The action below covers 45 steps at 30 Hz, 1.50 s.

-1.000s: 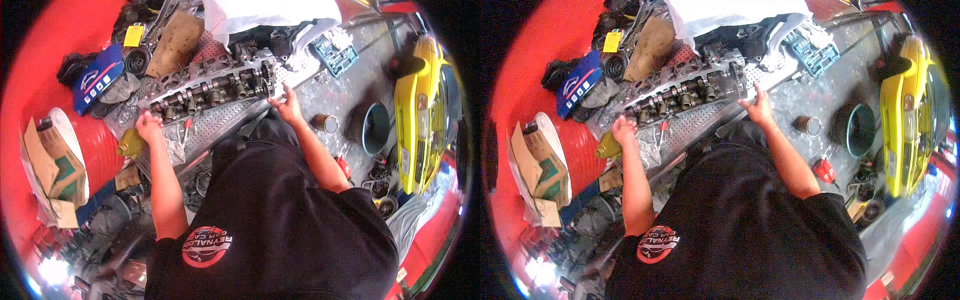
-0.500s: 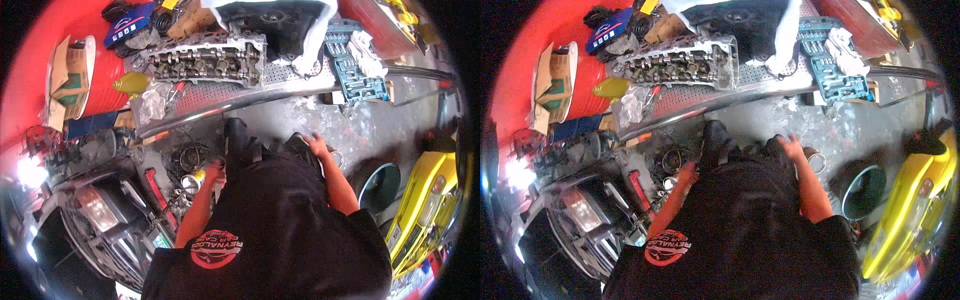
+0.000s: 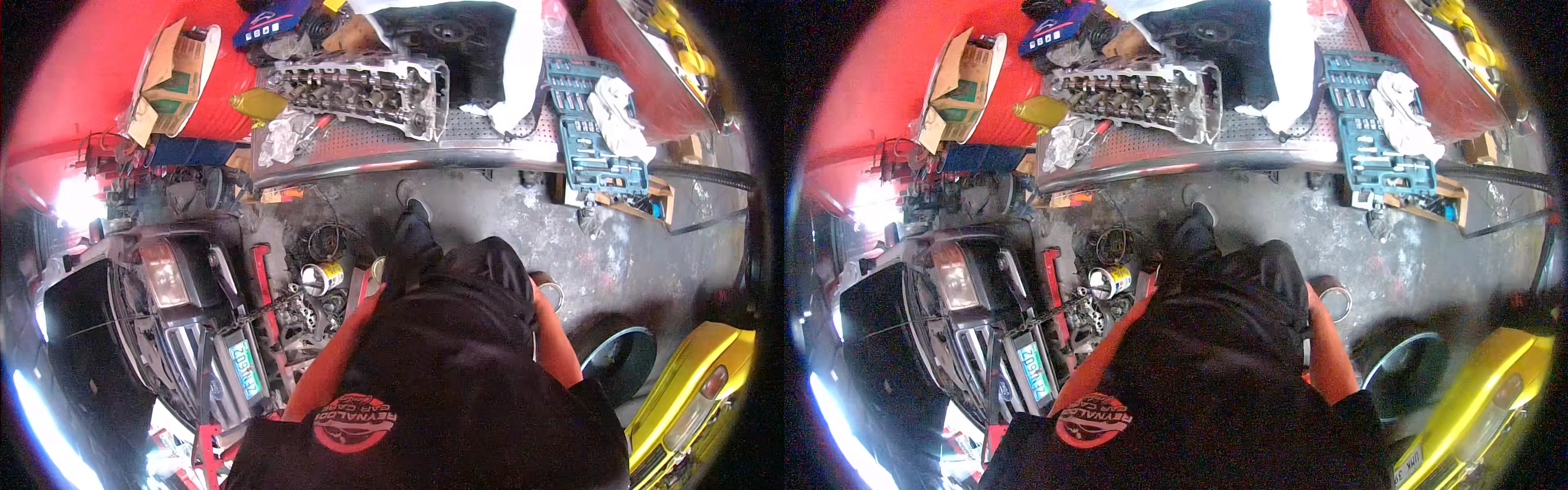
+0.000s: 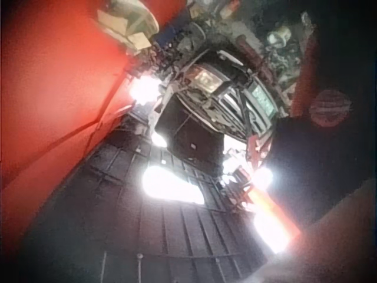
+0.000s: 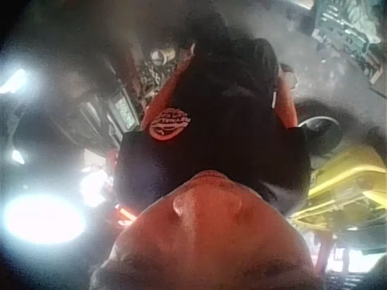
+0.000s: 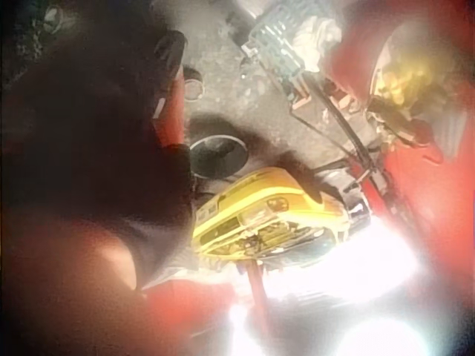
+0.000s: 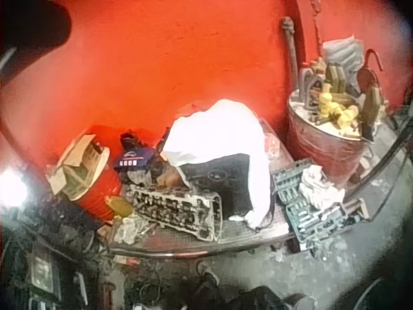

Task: Installing a camshaft and adjusting components on an engine cylinder head.

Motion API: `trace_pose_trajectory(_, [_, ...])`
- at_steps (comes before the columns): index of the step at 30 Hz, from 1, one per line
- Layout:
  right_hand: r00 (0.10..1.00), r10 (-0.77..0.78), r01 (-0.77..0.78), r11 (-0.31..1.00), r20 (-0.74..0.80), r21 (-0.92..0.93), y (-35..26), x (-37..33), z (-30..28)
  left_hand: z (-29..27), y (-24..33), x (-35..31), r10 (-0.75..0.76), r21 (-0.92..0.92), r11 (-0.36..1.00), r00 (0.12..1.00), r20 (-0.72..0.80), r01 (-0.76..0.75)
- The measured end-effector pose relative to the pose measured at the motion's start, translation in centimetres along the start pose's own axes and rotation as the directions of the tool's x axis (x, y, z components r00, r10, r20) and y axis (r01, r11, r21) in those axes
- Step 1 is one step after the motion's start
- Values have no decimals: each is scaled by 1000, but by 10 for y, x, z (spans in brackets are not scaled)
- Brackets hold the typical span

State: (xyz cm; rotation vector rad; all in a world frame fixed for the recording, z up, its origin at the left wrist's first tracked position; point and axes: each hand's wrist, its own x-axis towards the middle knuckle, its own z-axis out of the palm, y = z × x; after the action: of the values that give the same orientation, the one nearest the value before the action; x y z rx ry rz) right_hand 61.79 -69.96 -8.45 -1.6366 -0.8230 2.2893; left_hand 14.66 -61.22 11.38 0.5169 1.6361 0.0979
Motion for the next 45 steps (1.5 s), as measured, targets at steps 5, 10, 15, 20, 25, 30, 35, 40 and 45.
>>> trace_pose_trajectory(5, [984, -176, 176, 984, -8, 0, -16, 26, -3, -13, -30, 16, 35, 129, 991, 999, -17, -33])
trace_pose_trajectory(10, [957, -177, 167, 984, -228, -65, -28, 34, 3, -33, -52, 25, 183, 498, 845, 981, 71, -194])
trace_pose_trajectory(15, [967, -36, 22, 998, -253, -58, -25, 51, -4, -39, -51, 16, 352, 655, 667, 925, 143, -355])
trace_pose_trajectory(20, [912, 224, -313, 921, -342, -231, -52, 39, -9, -42, -43, 23, 171, 652, 735, 981, 88, -187])
trace_pose_trajectory(25, [575, -232, -128, 922, -785, -366, -140, 5, 6, -43, -17, 11, 273, 753, 600, 954, 124, -269])
trace_pose_trajectory(30, [602, -338, 268, 939, -723, -216, -287, 12, 12, -39, 46, -3, 147, 476, 870, 989, 2, -130])
trace_pose_trajectory(35, [583, -465, 517, 845, -666, -137, -425, 31, 44, -74, 142, 16, 75, 209, 977, 983, -165, -39])
trace_pose_trajectory(40, [516, -516, 606, 784, -684, -135, -500, 63, 63, -149, 270, 56, 412, 143, 910, 889, -198, -390])
trace_pose_trajectory(45, [516, -370, 554, 832, -773, -29, -518, 83, 64, -210, 403, 100, 613, 189, 790, 742, -271, -584])
